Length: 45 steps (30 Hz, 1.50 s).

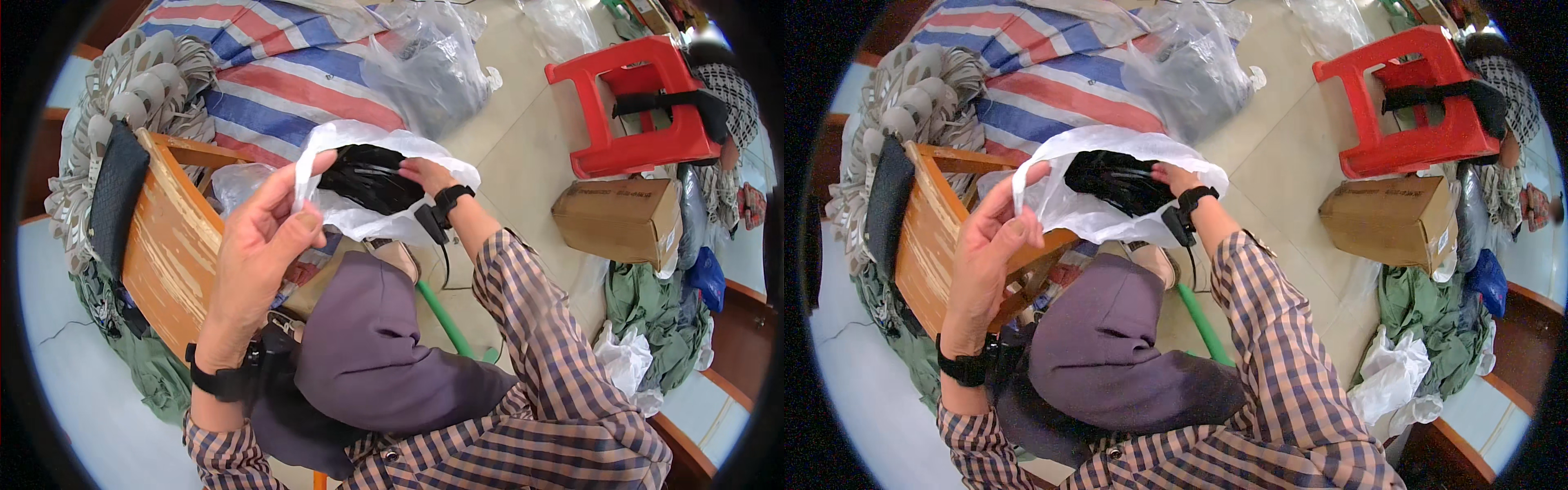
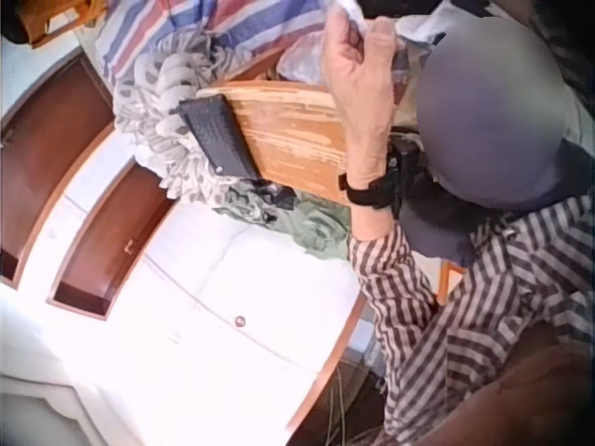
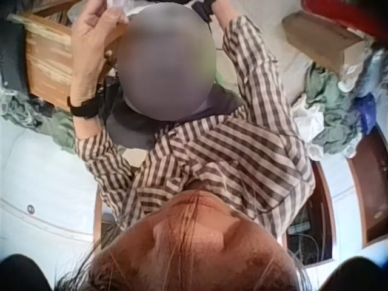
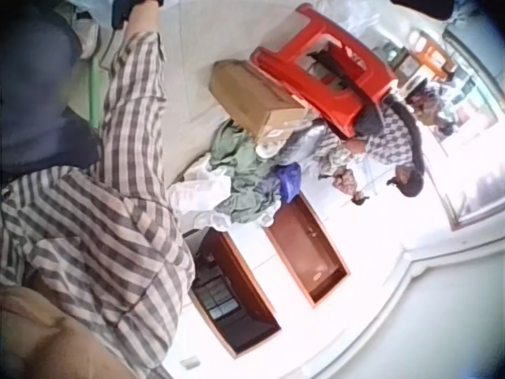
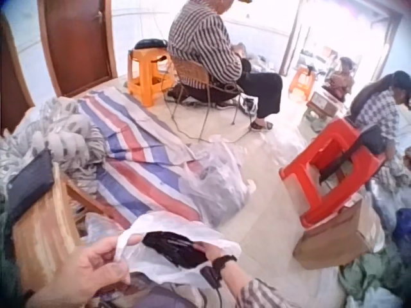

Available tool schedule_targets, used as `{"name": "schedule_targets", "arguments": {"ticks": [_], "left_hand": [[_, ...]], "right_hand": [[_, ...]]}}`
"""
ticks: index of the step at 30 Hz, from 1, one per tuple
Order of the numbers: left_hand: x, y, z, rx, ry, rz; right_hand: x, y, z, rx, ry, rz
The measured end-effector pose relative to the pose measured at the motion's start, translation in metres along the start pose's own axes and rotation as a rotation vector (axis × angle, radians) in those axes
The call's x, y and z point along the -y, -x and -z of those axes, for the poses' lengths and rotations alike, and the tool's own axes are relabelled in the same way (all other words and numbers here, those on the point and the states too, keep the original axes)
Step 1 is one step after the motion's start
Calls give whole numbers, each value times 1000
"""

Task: The recorder is assembling small black straps and metal chain components, likely for footwear production.

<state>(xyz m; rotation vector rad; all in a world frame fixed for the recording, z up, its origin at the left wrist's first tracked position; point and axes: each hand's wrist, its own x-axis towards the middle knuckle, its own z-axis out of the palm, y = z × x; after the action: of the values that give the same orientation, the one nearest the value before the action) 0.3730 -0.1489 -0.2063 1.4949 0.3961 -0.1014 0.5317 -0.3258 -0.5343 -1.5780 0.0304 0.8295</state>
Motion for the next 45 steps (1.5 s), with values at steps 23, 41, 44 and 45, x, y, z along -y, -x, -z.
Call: {"name": "schedule_targets", "arguments": {"ticks": [23,41,44,45], "left_hand": [[14,-14,7,-86,131,49],[12,-15,13,-77,153,32],[13,-12,12,-88,143,3],[11,-11,12,-78,137,2]], "right_hand": [[-58,0,-48,159,1016,57],[91,24,-12,320,902,140],[84,20,-7,388,757,396],[97,27,-4,483,783,282]]}}
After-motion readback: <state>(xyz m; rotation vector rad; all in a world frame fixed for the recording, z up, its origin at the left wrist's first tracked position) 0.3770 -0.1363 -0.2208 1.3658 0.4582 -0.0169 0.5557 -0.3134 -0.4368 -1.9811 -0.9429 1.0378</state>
